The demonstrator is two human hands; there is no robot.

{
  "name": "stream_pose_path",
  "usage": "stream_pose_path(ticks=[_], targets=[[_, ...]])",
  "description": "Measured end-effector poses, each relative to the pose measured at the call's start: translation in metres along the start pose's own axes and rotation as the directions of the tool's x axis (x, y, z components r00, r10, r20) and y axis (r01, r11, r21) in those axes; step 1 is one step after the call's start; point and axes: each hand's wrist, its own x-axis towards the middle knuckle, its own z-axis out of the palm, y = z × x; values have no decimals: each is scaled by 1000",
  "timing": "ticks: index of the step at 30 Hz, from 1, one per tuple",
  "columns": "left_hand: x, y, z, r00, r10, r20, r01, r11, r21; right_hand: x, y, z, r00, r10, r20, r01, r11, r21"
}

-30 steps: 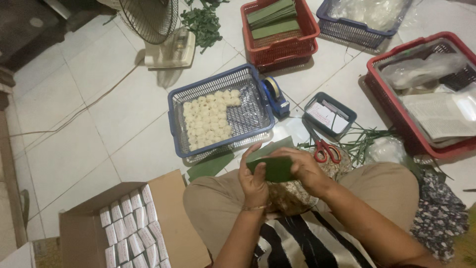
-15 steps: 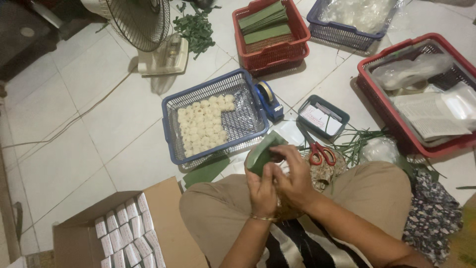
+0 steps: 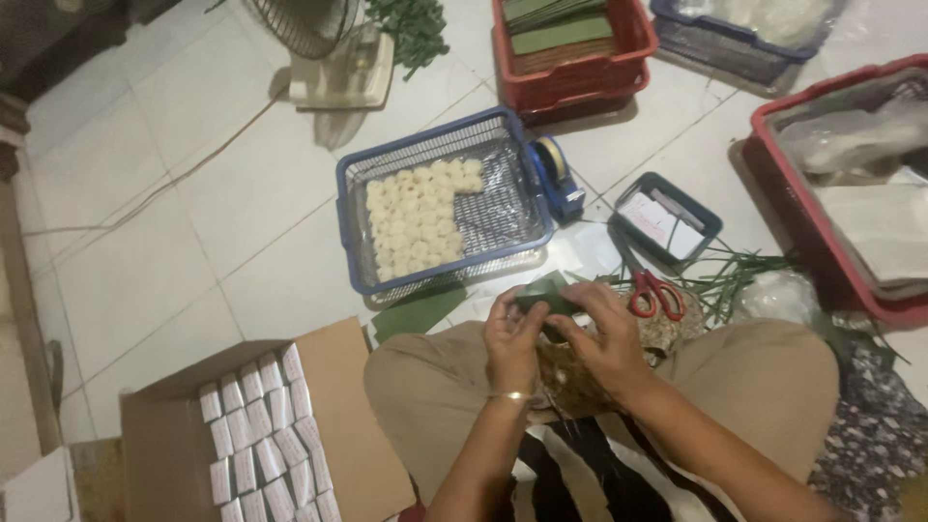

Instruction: The person sits on the floor wrapping round white food items in green leaves. They cut leaf pieces with scissors, fold a leaf around each item, and place the wrapped items into a cardboard box alongside already wrapped pieces.

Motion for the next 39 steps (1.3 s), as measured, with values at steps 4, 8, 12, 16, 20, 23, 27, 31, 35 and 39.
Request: stream_pose_path(ticks=[4,8,12,16,20,23,27,31,35,39], targets=[[19,-25,-14,988,-137,-68,121,973,-195,1,22,11,998,-56,33,58,996,-74],[40,-61,-45,952,-299,-69,282,942,-183,-5,71,31,939,292,180,-288,956,-49],[80,-94,-89,895,-445,-28,446,894,41,-9,143,55,821,501,274,-555,812,180],[160,-76,-138,1000,7,-19,9,678,735,-2,209,60,668,707,231,-744,636,205],[208,-54,-146,918,253,-304,145,498,855,7,241,68,619,760,199,-759,514,400],[222,-53,-132,917,358,-177,112,195,974,14,247,70,590,771,241,-778,464,422],[227,-63,-116,936,173,-308,285,146,947,20,254,67,568,771,287,-798,432,419],[227,-70,-113,906,29,-421,385,356,852,22,260,62,652,700,290,-732,482,481],[220,-75,-113,951,195,-241,195,226,954,21,257,59,673,682,285,-723,526,447],[210,-74,-114,960,253,-121,106,73,992,19,245,56,647,689,327,-752,507,422]])
